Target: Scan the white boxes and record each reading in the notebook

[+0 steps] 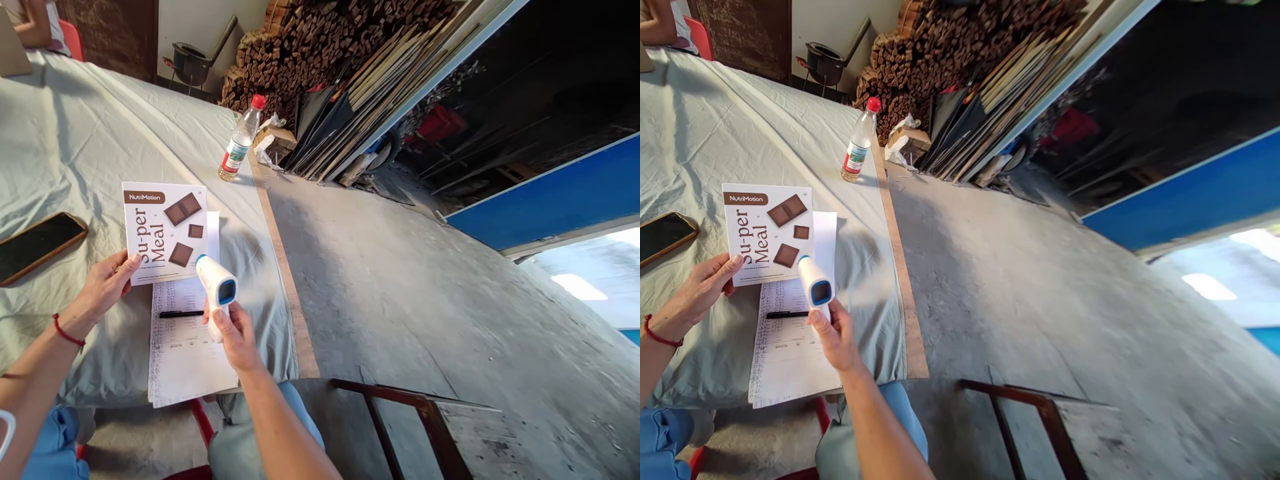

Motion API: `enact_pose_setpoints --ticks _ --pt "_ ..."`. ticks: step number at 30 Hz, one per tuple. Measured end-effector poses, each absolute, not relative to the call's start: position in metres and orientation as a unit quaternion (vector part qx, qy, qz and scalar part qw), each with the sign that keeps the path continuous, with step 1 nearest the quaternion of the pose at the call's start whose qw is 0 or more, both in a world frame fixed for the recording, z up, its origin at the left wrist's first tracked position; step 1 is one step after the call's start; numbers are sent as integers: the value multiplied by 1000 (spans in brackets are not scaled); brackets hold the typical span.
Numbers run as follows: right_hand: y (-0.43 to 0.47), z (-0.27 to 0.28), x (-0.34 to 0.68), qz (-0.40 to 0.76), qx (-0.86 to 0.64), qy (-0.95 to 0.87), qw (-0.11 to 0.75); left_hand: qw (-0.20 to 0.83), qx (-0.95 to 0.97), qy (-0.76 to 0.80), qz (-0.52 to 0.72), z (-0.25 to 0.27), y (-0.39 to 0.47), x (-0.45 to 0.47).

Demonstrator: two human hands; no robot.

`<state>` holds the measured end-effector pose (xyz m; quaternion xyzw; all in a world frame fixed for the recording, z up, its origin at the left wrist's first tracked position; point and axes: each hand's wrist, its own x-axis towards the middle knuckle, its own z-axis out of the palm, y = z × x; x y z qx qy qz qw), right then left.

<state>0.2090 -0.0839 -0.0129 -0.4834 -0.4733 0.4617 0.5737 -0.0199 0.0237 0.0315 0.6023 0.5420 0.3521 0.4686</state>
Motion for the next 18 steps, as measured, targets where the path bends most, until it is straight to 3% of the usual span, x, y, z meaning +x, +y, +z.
enact_pose_setpoints --ticks 9,18 --pt "-67 -6 186 546 -454 -423 563 446 650 533 307 26 24 -25" --pt "-68 -2 173 555 -452 -391 579 439 675 507 308 30 19 -25"
